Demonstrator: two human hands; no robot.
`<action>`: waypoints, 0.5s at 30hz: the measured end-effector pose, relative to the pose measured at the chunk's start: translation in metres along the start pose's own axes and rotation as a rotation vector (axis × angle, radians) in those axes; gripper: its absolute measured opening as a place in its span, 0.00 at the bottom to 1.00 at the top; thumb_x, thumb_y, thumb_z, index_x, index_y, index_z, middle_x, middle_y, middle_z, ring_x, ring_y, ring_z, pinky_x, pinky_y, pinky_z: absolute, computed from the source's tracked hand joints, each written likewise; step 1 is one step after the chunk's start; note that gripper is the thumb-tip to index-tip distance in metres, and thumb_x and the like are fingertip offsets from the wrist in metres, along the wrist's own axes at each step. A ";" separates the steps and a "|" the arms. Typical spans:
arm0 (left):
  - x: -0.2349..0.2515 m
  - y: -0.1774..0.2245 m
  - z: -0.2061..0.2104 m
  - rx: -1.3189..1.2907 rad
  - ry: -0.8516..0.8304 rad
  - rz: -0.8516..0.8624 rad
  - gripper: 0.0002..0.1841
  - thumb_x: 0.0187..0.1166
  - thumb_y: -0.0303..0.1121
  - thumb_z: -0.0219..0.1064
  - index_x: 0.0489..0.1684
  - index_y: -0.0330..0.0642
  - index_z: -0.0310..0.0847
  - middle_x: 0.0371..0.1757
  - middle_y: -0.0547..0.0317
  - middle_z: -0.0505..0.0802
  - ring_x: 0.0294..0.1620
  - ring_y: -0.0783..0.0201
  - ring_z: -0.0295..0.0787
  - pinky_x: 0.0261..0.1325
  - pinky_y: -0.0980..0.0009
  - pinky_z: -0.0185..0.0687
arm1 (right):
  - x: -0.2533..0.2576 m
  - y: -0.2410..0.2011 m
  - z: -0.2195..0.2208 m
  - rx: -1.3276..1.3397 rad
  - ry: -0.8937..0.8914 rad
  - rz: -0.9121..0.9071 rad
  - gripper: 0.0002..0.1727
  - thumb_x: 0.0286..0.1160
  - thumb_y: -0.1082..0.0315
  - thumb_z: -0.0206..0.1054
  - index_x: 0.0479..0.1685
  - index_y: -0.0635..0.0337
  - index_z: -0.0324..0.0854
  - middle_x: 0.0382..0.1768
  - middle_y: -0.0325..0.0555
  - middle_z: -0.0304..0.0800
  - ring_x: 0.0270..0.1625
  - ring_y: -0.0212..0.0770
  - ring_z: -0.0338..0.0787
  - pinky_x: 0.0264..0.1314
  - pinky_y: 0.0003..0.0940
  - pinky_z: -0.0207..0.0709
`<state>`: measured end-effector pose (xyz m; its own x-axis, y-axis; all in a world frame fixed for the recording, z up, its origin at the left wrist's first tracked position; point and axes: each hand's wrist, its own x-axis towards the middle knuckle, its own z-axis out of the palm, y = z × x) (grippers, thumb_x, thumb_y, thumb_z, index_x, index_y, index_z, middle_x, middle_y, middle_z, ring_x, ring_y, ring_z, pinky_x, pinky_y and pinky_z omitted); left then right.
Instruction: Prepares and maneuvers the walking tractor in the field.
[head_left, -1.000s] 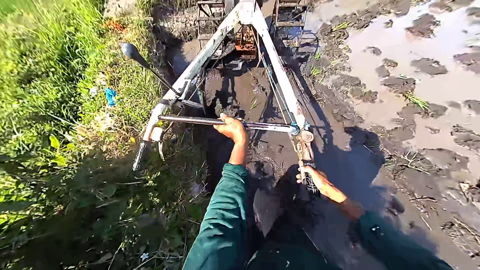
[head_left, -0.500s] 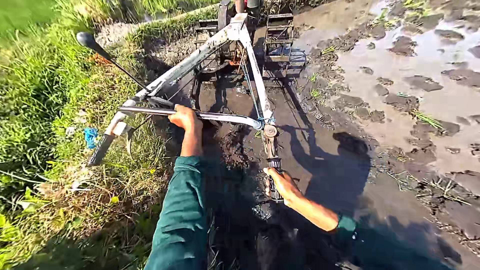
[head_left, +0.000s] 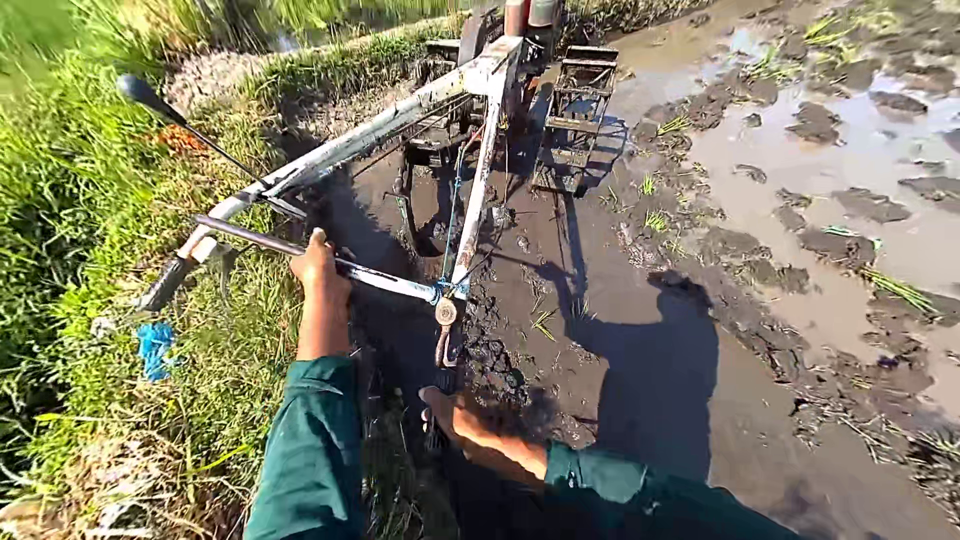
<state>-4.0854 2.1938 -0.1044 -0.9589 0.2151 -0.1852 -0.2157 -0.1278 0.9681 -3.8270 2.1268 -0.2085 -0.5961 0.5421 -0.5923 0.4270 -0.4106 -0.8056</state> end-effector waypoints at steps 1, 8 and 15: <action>-0.001 -0.005 0.011 0.008 -0.001 -0.015 0.21 0.89 0.42 0.60 0.71 0.40 0.63 0.34 0.58 0.79 0.23 0.67 0.79 0.29 0.66 0.84 | 0.013 -0.013 0.008 -0.009 0.027 0.043 0.30 0.82 0.48 0.65 0.65 0.68 0.79 0.49 0.56 0.91 0.50 0.48 0.92 0.60 0.49 0.83; 0.105 -0.003 0.056 0.261 0.146 -0.045 0.24 0.87 0.44 0.56 0.70 0.32 0.70 0.49 0.42 0.83 0.36 0.55 0.82 0.41 0.54 0.82 | 0.096 -0.090 0.048 -0.078 -0.007 0.044 0.33 0.83 0.44 0.64 0.65 0.69 0.81 0.61 0.66 0.86 0.68 0.58 0.84 0.73 0.59 0.74; 0.222 -0.008 0.097 0.403 0.145 -0.059 0.25 0.83 0.41 0.60 0.70 0.30 0.73 0.60 0.34 0.85 0.50 0.45 0.85 0.51 0.44 0.82 | 0.191 -0.145 0.077 -0.021 0.079 0.028 0.35 0.82 0.44 0.66 0.69 0.70 0.78 0.64 0.67 0.85 0.71 0.59 0.83 0.76 0.59 0.72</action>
<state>-4.2782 2.3365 -0.1367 -0.9692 0.0686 -0.2366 -0.2096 0.2751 0.9383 -4.0548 2.2330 -0.2038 -0.5284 0.5869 -0.6135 0.4577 -0.4117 -0.7880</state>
